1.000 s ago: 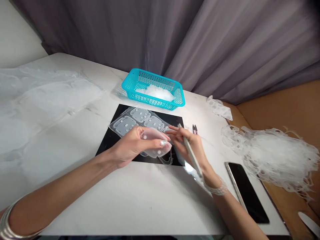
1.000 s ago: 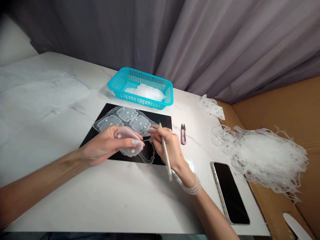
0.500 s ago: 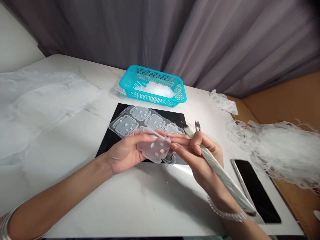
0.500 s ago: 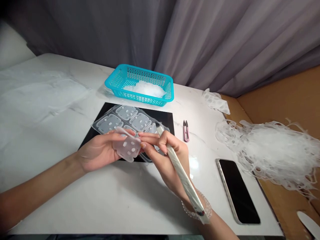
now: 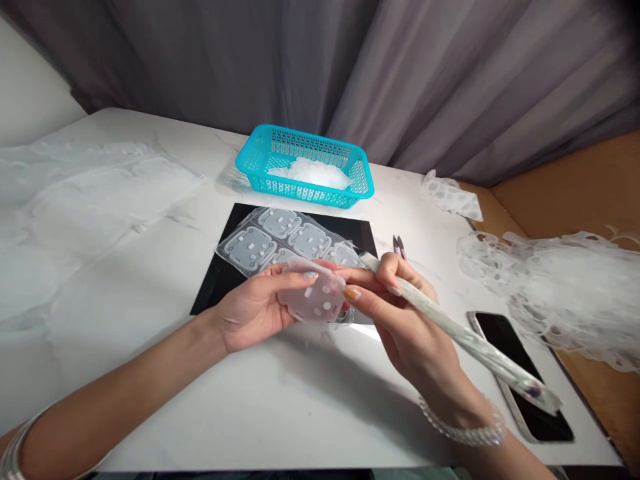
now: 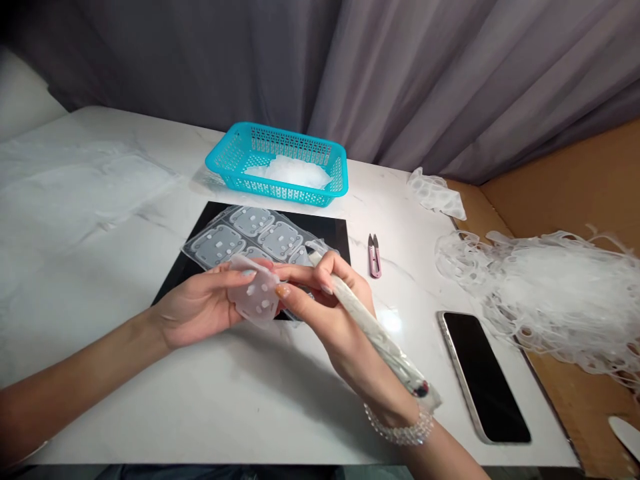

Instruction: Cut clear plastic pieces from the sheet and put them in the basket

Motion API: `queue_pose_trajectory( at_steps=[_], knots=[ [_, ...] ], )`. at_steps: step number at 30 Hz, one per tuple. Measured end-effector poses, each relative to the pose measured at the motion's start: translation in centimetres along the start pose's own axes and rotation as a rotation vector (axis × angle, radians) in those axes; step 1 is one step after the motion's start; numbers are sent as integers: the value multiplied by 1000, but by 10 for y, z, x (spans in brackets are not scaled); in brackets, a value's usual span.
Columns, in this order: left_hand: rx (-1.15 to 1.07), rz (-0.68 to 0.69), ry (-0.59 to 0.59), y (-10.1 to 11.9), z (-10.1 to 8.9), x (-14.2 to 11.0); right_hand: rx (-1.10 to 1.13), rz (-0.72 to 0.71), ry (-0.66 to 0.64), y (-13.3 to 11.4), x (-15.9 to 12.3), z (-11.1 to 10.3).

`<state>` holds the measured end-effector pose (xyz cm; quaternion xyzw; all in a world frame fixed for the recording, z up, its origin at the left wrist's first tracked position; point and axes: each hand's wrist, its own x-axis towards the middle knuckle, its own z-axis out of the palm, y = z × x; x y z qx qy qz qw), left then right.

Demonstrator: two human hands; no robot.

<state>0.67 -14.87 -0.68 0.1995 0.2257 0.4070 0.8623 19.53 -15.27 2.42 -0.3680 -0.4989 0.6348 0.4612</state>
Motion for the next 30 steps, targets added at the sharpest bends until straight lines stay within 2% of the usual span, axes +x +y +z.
queue_pose_trajectory(
  at_steps=[3,11,17,20,23,26,28,30],
  knots=[
    [-3,3,23,0,0,0,26,12,-4,3,0,-2],
    [-5,30,47,-2,-1,3,-15,11,138,11,6,-5],
    [78,6,69,-1,-1,4,-10,69,108,10,8,-4],
    [104,-8,113,-1,-2,4,-72,72,164,15,12,-7],
    [93,12,165,0,-1,5,-124,-22,267,20,15,-12],
    [36,-26,272,2,0,4,-241,-220,378,21,12,-11],
    [-34,-76,270,4,1,3,-345,-248,316,20,6,-6],
    [-83,-91,182,6,0,3,-398,-170,167,17,0,0]
  ],
)
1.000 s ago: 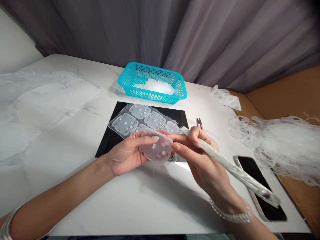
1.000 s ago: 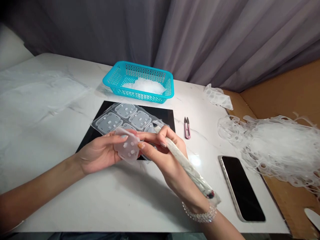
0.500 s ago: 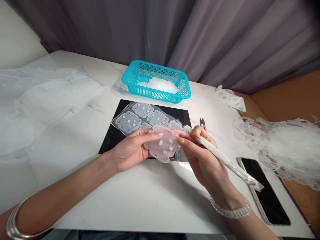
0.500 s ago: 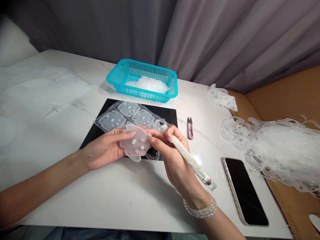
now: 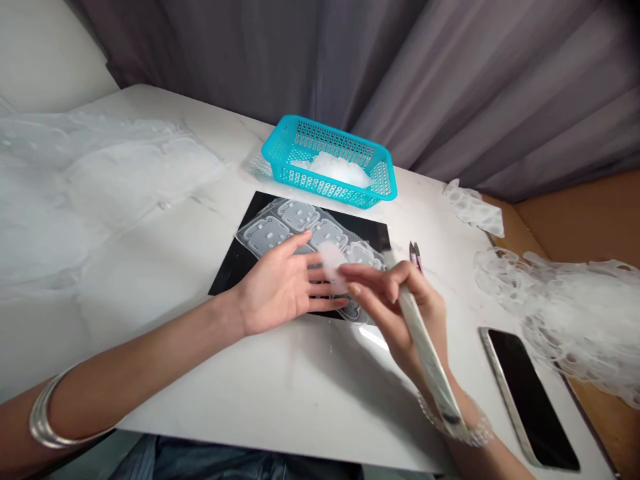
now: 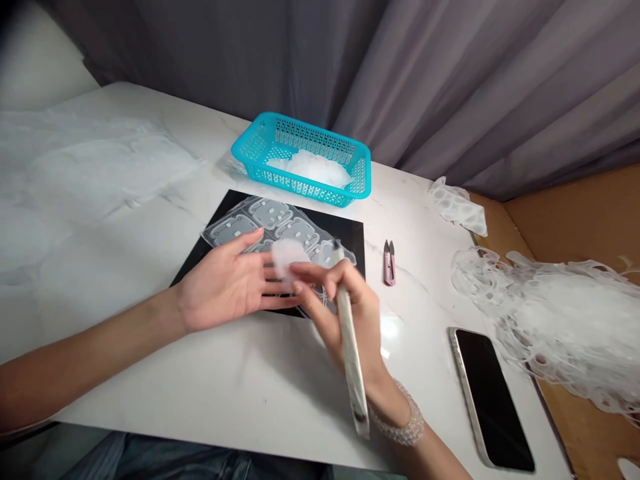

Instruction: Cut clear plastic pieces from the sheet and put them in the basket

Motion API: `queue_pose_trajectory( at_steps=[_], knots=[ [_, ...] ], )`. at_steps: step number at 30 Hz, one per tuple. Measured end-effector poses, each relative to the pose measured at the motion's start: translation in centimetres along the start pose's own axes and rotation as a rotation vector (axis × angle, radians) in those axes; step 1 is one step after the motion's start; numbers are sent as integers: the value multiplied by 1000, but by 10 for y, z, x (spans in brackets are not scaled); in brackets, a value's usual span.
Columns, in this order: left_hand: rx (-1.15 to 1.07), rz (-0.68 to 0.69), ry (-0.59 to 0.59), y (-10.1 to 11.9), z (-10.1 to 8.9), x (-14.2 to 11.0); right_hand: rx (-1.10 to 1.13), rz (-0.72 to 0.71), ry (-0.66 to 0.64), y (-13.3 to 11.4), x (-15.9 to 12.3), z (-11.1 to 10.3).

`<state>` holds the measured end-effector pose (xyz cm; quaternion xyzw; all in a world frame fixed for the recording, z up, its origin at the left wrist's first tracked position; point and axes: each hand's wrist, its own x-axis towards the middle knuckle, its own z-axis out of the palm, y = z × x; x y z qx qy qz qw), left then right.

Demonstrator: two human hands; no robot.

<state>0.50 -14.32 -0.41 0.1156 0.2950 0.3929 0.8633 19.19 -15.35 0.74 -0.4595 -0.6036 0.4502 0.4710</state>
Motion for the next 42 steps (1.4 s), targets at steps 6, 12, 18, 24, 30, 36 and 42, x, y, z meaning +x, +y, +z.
queue_pose_trajectory(
  at_steps=[6,12,18,24,30,36,42],
  knots=[
    [-43,18,-120,4,-6,1,198,-83,154,-6,10,-10],
    [-72,12,-119,5,-5,0,291,33,178,6,23,-23],
    [-75,10,-140,5,-6,0,293,85,126,14,25,-23],
    [-61,7,-154,3,-10,1,289,171,-5,17,27,-20],
    [-53,-4,-167,4,-12,2,368,189,-70,11,28,-15],
    [5,8,-149,5,-8,0,315,201,-97,8,28,-7],
    [335,275,86,13,-10,2,9,-57,10,10,78,-7]
  ],
)
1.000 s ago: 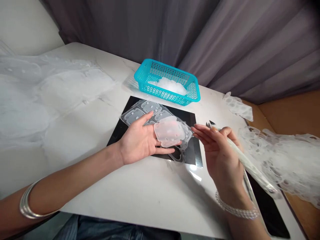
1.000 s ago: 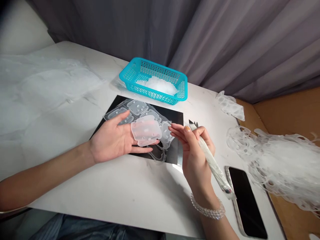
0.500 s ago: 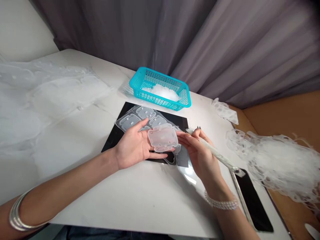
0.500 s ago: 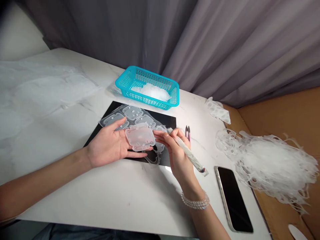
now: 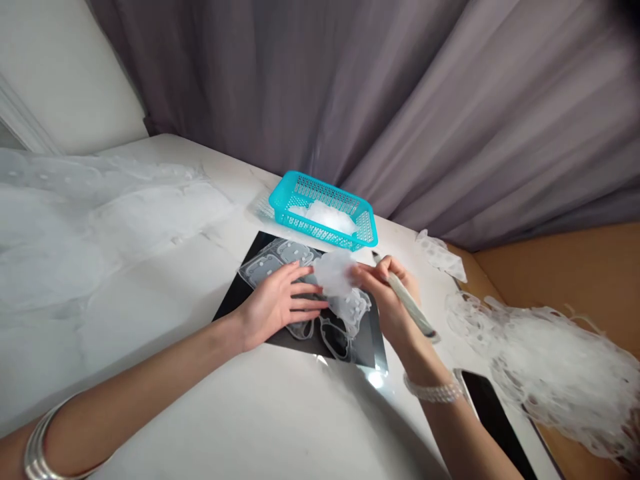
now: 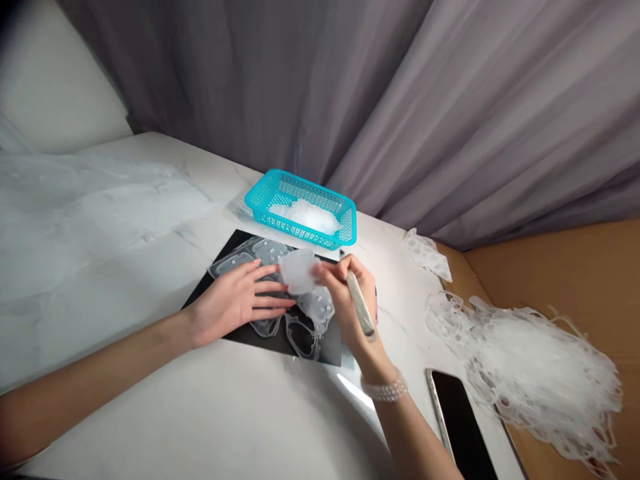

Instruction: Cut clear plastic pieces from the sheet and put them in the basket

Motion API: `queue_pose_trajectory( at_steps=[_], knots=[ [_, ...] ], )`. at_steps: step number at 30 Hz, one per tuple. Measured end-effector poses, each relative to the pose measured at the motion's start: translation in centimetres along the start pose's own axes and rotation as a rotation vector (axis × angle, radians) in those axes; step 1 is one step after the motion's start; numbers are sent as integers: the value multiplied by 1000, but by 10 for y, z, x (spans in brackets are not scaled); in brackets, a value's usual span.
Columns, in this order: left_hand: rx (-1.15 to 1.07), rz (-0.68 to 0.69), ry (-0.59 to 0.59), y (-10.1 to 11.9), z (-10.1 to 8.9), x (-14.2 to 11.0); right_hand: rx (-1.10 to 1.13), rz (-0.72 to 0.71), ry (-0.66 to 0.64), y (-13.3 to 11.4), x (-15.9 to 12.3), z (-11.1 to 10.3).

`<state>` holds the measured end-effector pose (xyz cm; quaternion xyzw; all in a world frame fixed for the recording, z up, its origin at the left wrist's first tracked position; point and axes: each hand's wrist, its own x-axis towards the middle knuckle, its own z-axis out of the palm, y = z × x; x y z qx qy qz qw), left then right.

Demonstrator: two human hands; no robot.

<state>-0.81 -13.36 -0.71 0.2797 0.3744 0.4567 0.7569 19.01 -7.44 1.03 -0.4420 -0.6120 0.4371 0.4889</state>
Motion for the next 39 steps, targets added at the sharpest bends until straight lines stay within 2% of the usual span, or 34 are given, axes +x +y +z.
queue_pose_trajectory(
  at_steps=[3,4,6,8,11,14,16,18,21,24,28,31,36,39],
  knots=[
    [551,298,269,11,-17,10,-340,-288,154,-5,59,2],
    [706,377,344,16,-25,13,-419,-347,169,-6,79,6],
    [903,475,467,24,-41,19,-501,-396,94,-6,115,17],
    [1054,523,563,30,-55,22,-543,-397,-54,-3,140,30],
    [1315,531,649,31,-67,22,-599,-389,-182,5,146,37],
    [1514,475,672,26,-72,21,-642,-373,-109,7,112,23],
    [1605,427,682,23,-72,21,-684,-342,-30,4,68,5],
    [1669,383,690,21,-73,22,-749,-292,-22,2,16,-13],
    [1726,328,689,21,-74,25,-951,-165,-180,9,-57,-27],
    [1762,292,675,21,-76,26,-1081,-144,-277,25,-101,-25],
    [1811,266,671,23,-76,26,-1085,-217,-267,37,-110,-21],
    [1850,251,689,26,-76,23,-1042,-223,-338,24,-108,-28],
    [1915,209,745,32,-72,15,-994,-42,-607,-12,-117,-44],
    [1937,154,739,35,-66,8,-1034,44,-650,-19,-121,-53]
  ],
)
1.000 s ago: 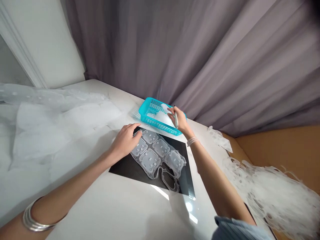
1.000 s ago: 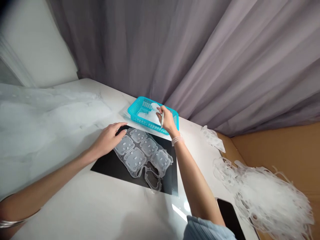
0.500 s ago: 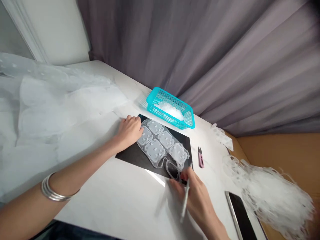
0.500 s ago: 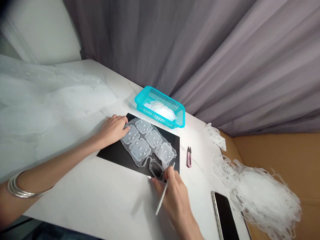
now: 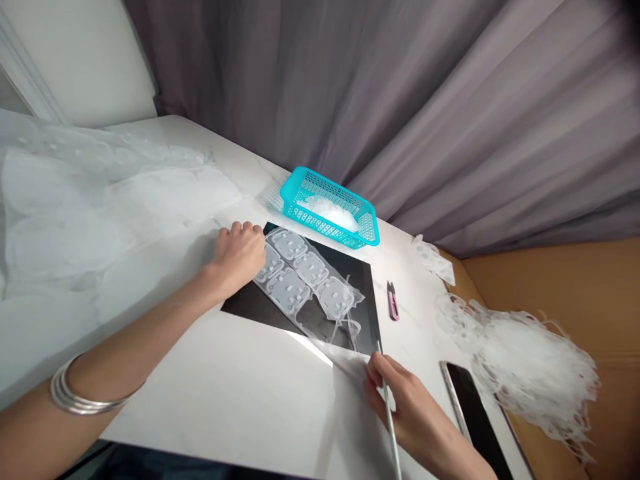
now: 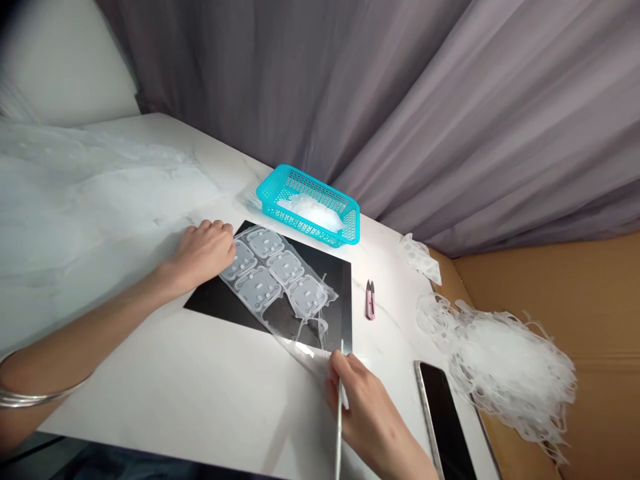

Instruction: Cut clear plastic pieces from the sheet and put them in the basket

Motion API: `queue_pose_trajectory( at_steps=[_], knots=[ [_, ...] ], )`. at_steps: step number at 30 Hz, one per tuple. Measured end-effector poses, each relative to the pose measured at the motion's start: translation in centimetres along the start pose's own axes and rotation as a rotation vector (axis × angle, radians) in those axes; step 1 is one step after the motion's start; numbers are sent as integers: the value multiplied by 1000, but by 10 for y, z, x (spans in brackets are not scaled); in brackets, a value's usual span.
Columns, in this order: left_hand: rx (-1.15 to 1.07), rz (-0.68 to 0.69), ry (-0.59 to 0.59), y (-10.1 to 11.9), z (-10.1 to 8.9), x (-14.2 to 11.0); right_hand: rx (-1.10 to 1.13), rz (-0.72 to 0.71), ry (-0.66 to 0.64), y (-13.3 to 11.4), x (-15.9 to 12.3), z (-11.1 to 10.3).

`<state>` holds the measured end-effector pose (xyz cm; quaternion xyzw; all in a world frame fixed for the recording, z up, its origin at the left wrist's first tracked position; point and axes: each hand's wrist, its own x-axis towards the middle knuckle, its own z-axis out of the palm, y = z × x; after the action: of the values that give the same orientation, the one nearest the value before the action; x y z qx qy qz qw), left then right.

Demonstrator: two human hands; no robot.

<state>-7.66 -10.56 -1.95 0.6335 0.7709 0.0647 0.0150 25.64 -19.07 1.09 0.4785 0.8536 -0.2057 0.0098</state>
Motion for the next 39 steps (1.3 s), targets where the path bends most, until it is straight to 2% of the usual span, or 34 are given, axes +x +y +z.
queue_pose_trajectory(
  at_steps=[2,6,9,13,16,19,21,23,25,29,32,34,37,39],
  knots=[
    [11,-11,-57,1,-7,-3,24,68,57,6,-2,-1],
    [35,-10,-210,-1,-24,-13,82,194,326,17,12,-3],
    [68,1,-325,-4,-35,-23,129,219,442,21,45,-3],
    [142,35,-393,-6,-45,-35,180,131,521,33,111,0],
    [174,131,-277,-2,-41,-36,194,60,507,40,150,0],
    [89,458,-67,8,-21,-30,162,-3,508,40,174,-7],
    [-15,652,-33,16,-2,-24,127,-27,548,38,184,-15],
    [-92,732,-67,22,15,-18,103,-34,601,33,190,-22],
    [-128,747,-99,25,26,-14,93,-22,662,26,190,-28],
    [-117,732,-81,31,27,-16,188,34,739,2,168,-27],
    [-33,634,-57,46,17,-29,455,63,656,-15,149,-15],
    [38,524,-104,59,9,-41,601,64,563,-23,144,-6],
    [101,434,-183,72,-2,-52,708,76,489,-29,145,6],
    [118,447,-158,70,-4,-51,717,90,474,-31,147,11]
  ],
)
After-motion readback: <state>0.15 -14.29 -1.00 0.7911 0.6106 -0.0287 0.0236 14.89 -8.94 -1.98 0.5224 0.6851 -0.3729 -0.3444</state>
